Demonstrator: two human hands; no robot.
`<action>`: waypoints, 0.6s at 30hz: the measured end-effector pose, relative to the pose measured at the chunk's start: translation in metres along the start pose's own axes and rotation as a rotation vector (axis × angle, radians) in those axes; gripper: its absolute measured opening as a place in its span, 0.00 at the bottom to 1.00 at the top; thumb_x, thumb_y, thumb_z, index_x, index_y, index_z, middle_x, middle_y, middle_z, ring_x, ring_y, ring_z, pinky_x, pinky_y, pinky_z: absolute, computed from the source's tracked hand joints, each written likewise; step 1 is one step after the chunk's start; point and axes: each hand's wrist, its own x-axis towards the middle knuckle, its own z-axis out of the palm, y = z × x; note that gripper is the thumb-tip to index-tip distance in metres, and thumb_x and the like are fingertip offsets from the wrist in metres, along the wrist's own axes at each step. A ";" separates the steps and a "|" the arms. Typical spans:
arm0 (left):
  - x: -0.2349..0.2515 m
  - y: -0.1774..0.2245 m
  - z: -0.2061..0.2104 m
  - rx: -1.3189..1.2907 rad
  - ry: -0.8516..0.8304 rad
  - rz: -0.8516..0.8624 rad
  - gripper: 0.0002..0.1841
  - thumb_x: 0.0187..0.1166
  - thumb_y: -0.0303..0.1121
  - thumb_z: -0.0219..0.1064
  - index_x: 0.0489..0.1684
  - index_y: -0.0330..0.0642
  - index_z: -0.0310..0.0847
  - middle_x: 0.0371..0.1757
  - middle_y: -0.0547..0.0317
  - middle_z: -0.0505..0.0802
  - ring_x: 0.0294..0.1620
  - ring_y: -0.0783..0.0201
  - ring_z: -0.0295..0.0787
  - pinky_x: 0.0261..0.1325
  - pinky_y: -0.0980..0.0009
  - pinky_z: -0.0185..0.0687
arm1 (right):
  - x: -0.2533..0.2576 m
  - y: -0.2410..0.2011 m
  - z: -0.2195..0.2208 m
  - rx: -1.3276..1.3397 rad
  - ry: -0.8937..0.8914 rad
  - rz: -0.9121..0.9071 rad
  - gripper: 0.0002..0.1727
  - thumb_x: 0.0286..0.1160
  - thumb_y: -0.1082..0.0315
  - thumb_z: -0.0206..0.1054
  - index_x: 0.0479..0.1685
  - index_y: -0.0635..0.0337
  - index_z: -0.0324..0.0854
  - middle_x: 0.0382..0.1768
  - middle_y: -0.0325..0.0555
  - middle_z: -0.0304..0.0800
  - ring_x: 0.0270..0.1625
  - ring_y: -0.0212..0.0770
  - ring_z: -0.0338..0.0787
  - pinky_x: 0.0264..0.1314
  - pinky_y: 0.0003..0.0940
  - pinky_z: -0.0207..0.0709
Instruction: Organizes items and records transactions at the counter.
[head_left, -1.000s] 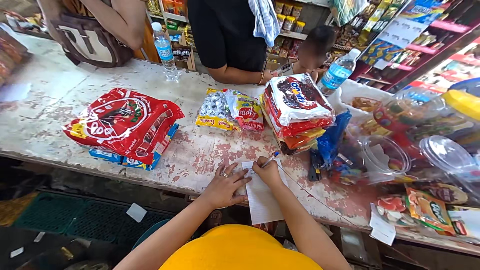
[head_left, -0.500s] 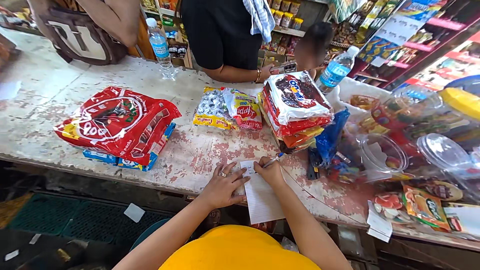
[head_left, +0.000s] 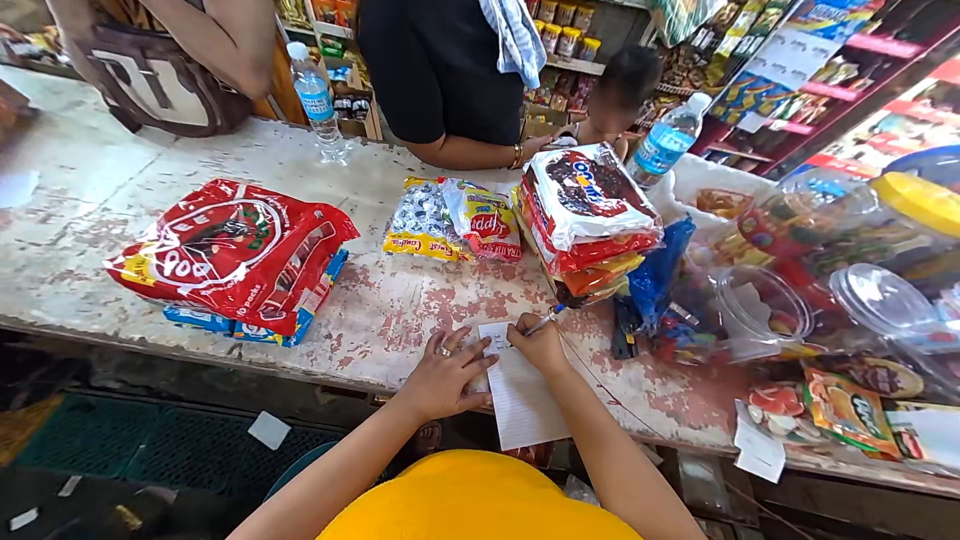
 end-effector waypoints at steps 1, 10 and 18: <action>0.000 -0.001 0.001 0.002 0.003 0.002 0.36 0.81 0.72 0.45 0.84 0.67 0.73 0.89 0.66 0.73 0.93 0.42 0.55 0.83 0.26 0.48 | 0.000 0.001 0.000 0.001 0.005 -0.004 0.16 0.69 0.70 0.69 0.13 0.59 0.72 0.13 0.31 0.69 0.20 0.21 0.68 0.26 0.21 0.63; 0.000 -0.001 0.000 0.013 0.011 0.010 0.35 0.82 0.71 0.45 0.83 0.67 0.73 0.89 0.66 0.73 0.93 0.42 0.55 0.83 0.27 0.48 | 0.002 0.002 -0.001 0.006 -0.003 0.009 0.17 0.69 0.71 0.68 0.12 0.58 0.71 0.12 0.30 0.68 0.19 0.21 0.67 0.26 0.21 0.62; -0.001 0.000 0.002 0.012 0.027 0.011 0.36 0.82 0.71 0.44 0.83 0.67 0.74 0.89 0.66 0.73 0.93 0.41 0.56 0.82 0.27 0.48 | -0.002 0.003 -0.002 0.024 0.053 -0.031 0.17 0.69 0.73 0.66 0.12 0.58 0.70 0.12 0.30 0.68 0.19 0.20 0.67 0.25 0.20 0.61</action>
